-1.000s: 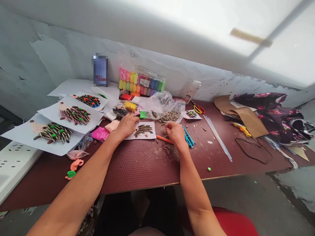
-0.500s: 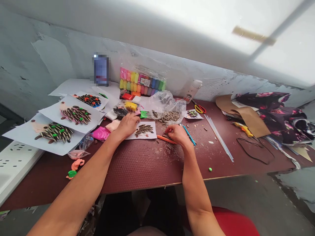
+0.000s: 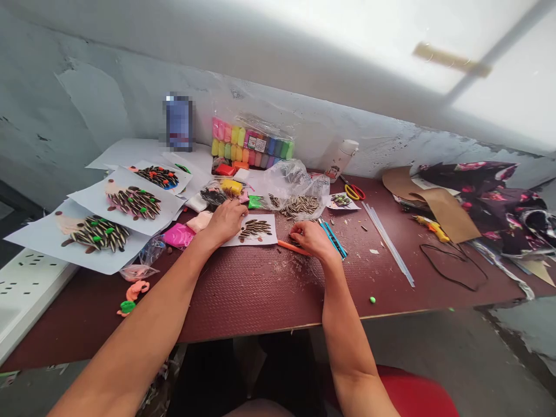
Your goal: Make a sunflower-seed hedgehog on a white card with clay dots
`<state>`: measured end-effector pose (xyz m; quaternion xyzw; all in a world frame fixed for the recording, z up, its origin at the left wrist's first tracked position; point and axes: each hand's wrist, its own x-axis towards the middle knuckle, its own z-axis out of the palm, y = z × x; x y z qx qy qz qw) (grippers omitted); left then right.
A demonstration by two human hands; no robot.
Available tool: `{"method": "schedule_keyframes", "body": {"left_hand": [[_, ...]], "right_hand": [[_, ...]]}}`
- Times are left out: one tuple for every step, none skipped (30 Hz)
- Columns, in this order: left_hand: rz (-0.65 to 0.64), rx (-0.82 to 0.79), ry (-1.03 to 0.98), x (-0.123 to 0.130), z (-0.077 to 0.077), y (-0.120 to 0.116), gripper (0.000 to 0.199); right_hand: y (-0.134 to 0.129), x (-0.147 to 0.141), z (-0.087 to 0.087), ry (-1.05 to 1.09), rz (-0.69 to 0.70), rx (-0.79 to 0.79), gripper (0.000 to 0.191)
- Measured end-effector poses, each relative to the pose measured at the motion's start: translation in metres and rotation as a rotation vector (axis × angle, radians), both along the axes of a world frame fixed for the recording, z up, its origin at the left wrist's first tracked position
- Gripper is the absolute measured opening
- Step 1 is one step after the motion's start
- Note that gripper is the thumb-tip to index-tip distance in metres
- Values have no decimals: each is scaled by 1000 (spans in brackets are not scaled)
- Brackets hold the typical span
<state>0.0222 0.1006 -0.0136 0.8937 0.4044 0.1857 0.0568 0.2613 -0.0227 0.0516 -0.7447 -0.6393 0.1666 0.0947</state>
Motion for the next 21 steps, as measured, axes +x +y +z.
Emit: {"method": "schedule_keyframes", "body": {"left_hand": [[-3,-2,-3,0,0,0,26],[-6,-4,-6,0,0,0,26],[-8,-5,-9,0,1,0,26],[-10,-7,-12,-1,1,0,26],[-10,-9,-15,-1,1,0,26],[-11,-11,-18,-1,1,0,26],[-12,-11,-22,-1,0,1,26],[-13,-10,-26,-1,0,1,27],[-13,-7,-29,-1,-1,1,27],[-13,-3,-31,-1,-1,1,27],[-12,1,-32,-1,-2,1,27],[-11,4,-31,-1,-2,1,27],[-10,7,-29,-1,-2,1,27],[-10,9,-26,-1,-2,1,27],[-11,10,-24,0,-2,1,27],[-11,9,-23,0,-1,1,27],[-13,8,-22,0,-1,1,27],[-14,6,-22,0,0,0,27],[-16,5,-22,0,0,0,27],[-17,4,-21,0,0,0,27],[-16,3,-20,0,0,0,28]], "right_hand": [[0,-1,-1,-9,-11,38,14],[0,-2,-1,-6,-27,84,15],[0,-4,-2,11,-41,133,15],[0,-6,-3,42,-44,177,16],[0,-10,-3,81,-35,213,16],[0,-14,-4,122,-10,236,15],[1,-18,-5,162,26,249,15],[1,-23,-6,203,66,256,15],[1,-28,-8,236,107,258,17],[1,-32,-9,256,140,260,19],[1,-36,-10,263,166,263,18],[1,-40,-11,262,182,267,17],[1,-44,-12,252,191,273,15],[1,-47,-13,236,193,282,14],[1,-49,-13,217,195,293,12],[1,-51,-13,196,195,302,11],[0,-53,-13,176,195,310,11],[0,-55,-14,157,193,313,11],[0,-56,-14,140,190,310,12],[0,-57,-14,126,184,306,12],[0,-58,-14,113,177,301,13]]}}
